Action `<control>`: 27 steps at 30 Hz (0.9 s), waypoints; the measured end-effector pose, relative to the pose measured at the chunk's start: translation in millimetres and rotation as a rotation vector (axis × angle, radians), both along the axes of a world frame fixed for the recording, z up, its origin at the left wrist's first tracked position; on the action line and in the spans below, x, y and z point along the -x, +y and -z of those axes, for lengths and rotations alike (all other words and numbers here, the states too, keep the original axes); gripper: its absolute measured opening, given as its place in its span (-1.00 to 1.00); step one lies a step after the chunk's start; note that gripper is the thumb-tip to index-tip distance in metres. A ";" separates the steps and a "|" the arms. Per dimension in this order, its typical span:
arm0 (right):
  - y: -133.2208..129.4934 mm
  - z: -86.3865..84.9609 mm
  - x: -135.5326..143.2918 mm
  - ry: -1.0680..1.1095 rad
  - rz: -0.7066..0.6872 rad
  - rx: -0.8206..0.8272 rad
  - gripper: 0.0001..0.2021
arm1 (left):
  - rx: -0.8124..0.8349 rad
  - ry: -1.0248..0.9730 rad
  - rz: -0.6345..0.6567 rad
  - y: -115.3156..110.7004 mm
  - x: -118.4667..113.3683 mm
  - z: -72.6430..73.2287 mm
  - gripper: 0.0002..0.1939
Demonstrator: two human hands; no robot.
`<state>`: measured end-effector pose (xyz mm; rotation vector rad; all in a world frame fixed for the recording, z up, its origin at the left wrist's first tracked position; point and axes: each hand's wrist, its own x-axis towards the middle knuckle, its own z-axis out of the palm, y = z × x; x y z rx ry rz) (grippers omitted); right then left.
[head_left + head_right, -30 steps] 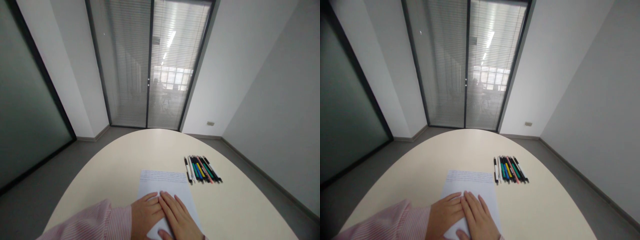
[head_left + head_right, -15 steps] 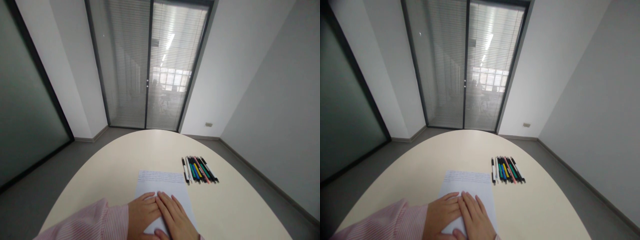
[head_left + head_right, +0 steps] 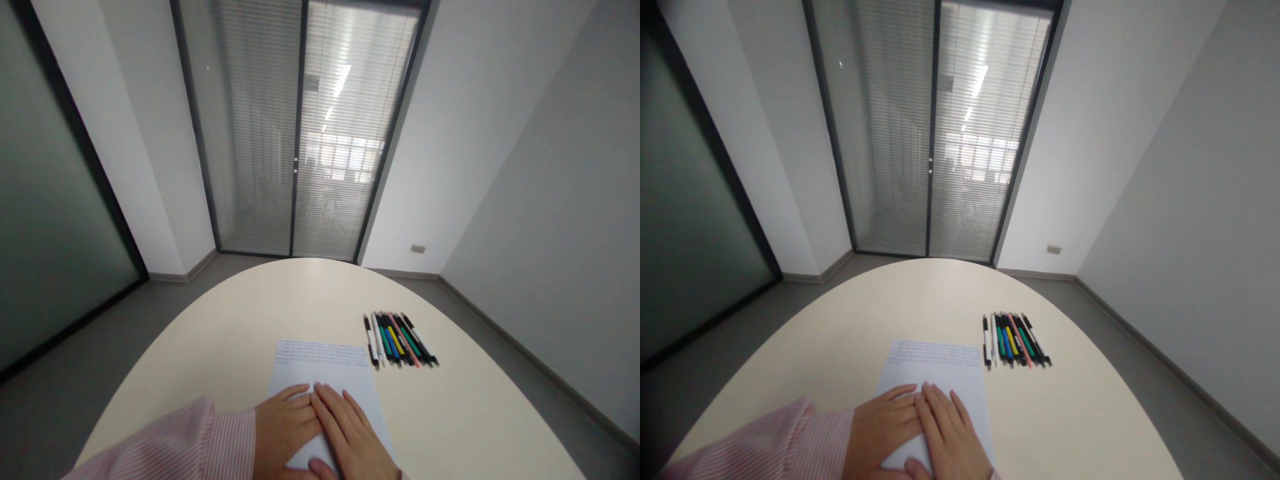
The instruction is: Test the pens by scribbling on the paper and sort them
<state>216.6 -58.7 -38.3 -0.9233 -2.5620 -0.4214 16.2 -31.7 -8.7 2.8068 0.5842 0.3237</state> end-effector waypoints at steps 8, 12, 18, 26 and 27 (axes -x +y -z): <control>-0.1 -3.7 0.0 0.019 -0.011 -0.014 -0.27 | 0.011 0.005 0.005 0.6 0.5 -0.3 -0.35; -0.1 -4.6 0.2 0.029 -0.012 -0.013 -0.24 | 0.016 -0.004 0.007 0.6 0.6 -0.1 -0.35; 0.2 -2.5 -0.5 0.033 -0.014 0.015 -0.25 | -0.008 0.017 -0.003 0.5 0.1 1.0 -0.33; -0.2 -1.7 -1.4 0.013 -0.010 0.020 -0.24 | 0.009 0.003 0.010 0.4 -0.3 0.1 -0.34; -0.2 -1.5 -1.3 0.008 -0.006 0.015 -0.25 | 0.008 0.002 0.010 0.3 -0.3 0.3 -0.34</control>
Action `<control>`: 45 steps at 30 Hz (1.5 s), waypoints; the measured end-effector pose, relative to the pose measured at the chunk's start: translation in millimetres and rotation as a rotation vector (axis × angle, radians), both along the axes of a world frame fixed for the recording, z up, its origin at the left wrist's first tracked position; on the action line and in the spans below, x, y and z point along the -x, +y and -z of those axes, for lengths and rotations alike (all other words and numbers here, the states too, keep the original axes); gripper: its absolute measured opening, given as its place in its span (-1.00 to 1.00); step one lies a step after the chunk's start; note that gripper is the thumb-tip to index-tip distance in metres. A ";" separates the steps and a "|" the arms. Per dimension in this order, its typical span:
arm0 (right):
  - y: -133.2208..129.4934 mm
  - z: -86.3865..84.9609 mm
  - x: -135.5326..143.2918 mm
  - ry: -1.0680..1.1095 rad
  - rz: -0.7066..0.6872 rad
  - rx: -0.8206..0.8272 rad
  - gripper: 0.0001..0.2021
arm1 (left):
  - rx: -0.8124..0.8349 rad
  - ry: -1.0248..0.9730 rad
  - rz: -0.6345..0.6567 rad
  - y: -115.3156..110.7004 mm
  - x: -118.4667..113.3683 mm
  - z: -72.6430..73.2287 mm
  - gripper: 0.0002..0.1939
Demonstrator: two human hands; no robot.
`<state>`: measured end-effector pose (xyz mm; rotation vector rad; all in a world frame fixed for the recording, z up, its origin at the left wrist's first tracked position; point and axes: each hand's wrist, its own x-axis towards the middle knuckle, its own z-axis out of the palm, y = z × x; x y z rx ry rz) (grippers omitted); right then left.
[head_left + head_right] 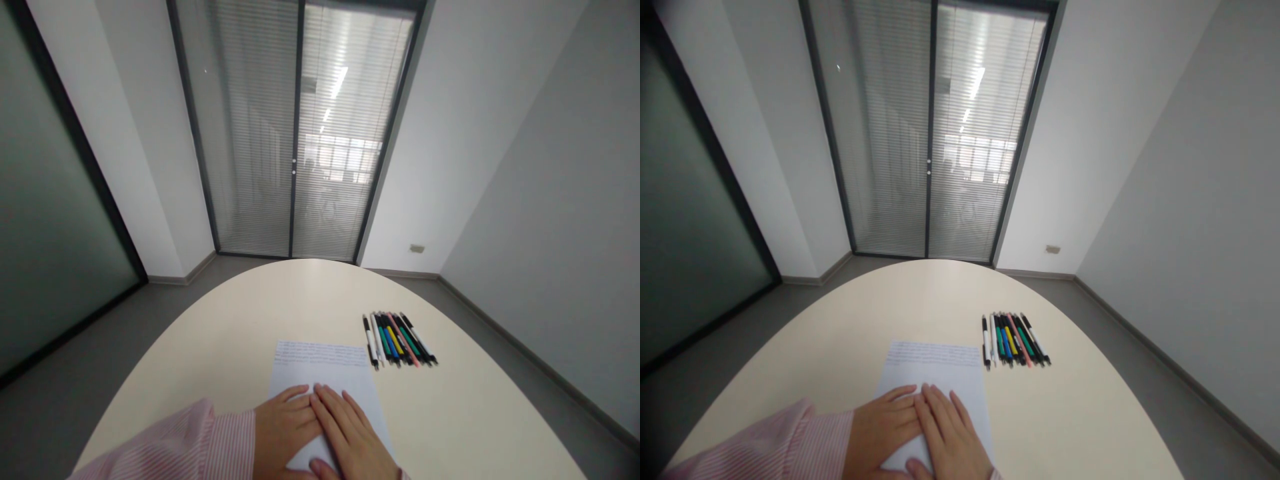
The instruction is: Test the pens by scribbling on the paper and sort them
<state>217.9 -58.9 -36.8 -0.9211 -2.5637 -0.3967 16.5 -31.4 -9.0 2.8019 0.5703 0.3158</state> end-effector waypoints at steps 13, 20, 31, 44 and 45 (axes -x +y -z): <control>-1.0 -3.1 0.9 -0.008 0.001 -0.008 -0.26 | -0.031 0.002 -0.013 -0.3 0.0 1.3 -0.32; -1.2 -0.5 0.9 -0.007 0.015 0.040 -0.33 | -0.023 0.039 -0.016 -0.2 0.3 0.5 -0.28; -5.1 -41.7 0.7 0.176 0.196 0.140 -0.59 | 0.012 -0.045 0.040 -3.1 8.1 -10.3 -0.28; 113.1 -57.2 -83.3 0.348 1.328 0.489 -0.06 | -0.061 -0.162 0.050 -0.6 15.6 1.8 -0.42; 115.6 -54.1 -84.6 0.343 1.326 0.501 -0.04 | -0.060 -0.164 0.050 -0.3 15.6 2.3 -0.42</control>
